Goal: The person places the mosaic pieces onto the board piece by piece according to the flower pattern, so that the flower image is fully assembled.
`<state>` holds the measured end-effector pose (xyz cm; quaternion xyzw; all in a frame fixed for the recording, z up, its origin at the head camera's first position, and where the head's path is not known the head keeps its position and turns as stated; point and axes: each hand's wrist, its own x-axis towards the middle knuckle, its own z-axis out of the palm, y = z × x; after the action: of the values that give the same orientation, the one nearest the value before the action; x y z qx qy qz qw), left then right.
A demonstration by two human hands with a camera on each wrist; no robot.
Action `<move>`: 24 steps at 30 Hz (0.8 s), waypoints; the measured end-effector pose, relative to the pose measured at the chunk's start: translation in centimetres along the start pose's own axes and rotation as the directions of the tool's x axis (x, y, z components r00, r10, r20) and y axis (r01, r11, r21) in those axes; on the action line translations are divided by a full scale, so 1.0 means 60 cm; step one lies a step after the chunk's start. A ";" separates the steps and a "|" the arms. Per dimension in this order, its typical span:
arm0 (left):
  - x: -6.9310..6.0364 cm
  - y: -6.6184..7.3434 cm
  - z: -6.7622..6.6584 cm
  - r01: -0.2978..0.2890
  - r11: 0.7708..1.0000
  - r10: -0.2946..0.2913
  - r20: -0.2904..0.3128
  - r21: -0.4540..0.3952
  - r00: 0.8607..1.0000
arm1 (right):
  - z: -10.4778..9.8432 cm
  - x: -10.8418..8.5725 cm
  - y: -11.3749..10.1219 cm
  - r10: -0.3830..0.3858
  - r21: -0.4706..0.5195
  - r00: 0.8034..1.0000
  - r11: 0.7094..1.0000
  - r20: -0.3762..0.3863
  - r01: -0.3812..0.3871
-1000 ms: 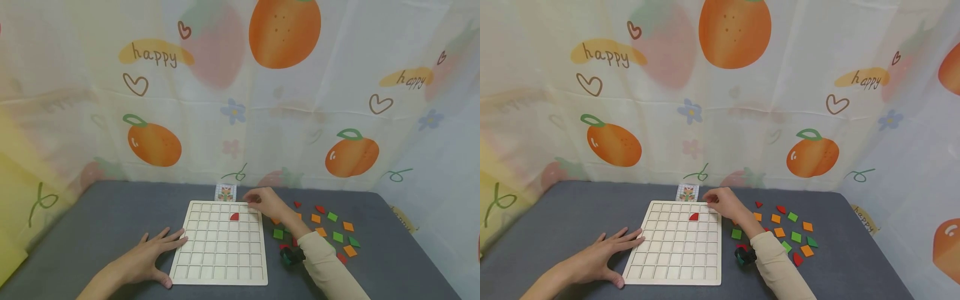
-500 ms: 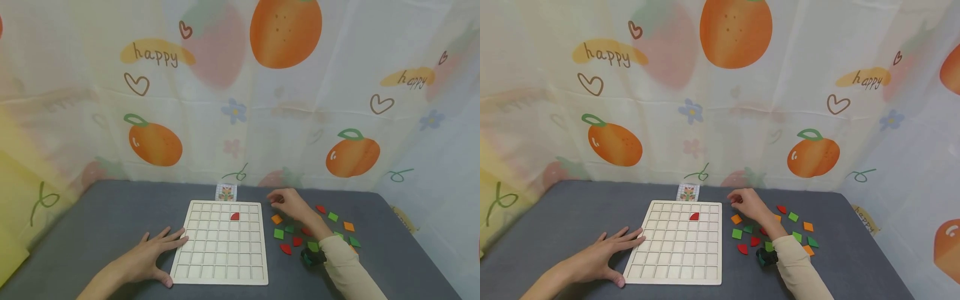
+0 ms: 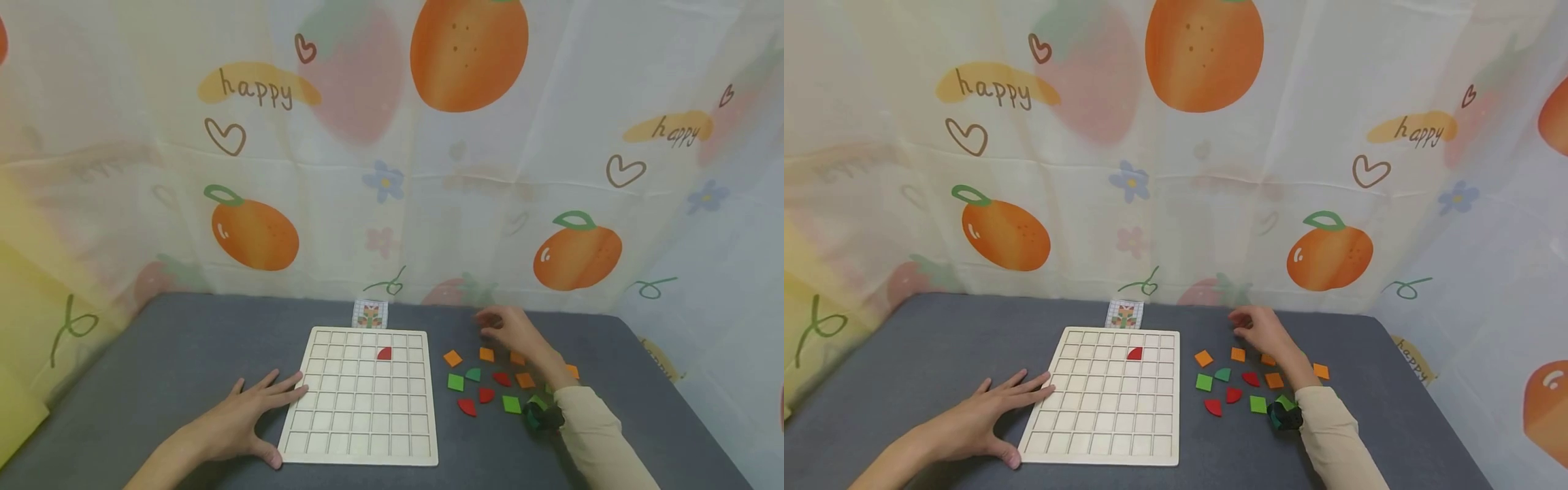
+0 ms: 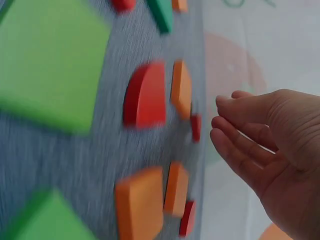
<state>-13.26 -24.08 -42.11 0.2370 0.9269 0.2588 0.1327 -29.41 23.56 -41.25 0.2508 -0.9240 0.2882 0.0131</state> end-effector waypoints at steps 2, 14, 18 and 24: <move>0.000 0.000 0.000 0.003 1.000 -0.003 0.003 -0.007 1.000 | -0.004 -0.005 0.010 0.003 -0.001 1.000 1.000 -0.008 -0.003; 0.000 -0.001 0.000 0.001 1.000 -0.001 0.000 -0.008 1.000 | -0.001 -0.011 0.023 0.015 -0.024 1.000 1.000 -0.012 -0.016; 0.000 -0.001 0.000 -0.004 1.000 0.004 -0.007 -0.008 1.000 | 0.003 -0.008 0.019 0.018 -0.016 1.000 1.000 -0.016 -0.019; 0.000 0.000 0.000 0.006 1.000 -0.006 -0.001 -0.015 1.000 | 0.001 -0.004 0.012 0.027 -0.002 1.000 1.000 -0.012 -0.027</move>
<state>-13.27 -24.08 -42.14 0.2331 0.9257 0.2655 0.1348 -29.51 24.17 -41.74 0.2365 -0.9275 0.2889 0.0150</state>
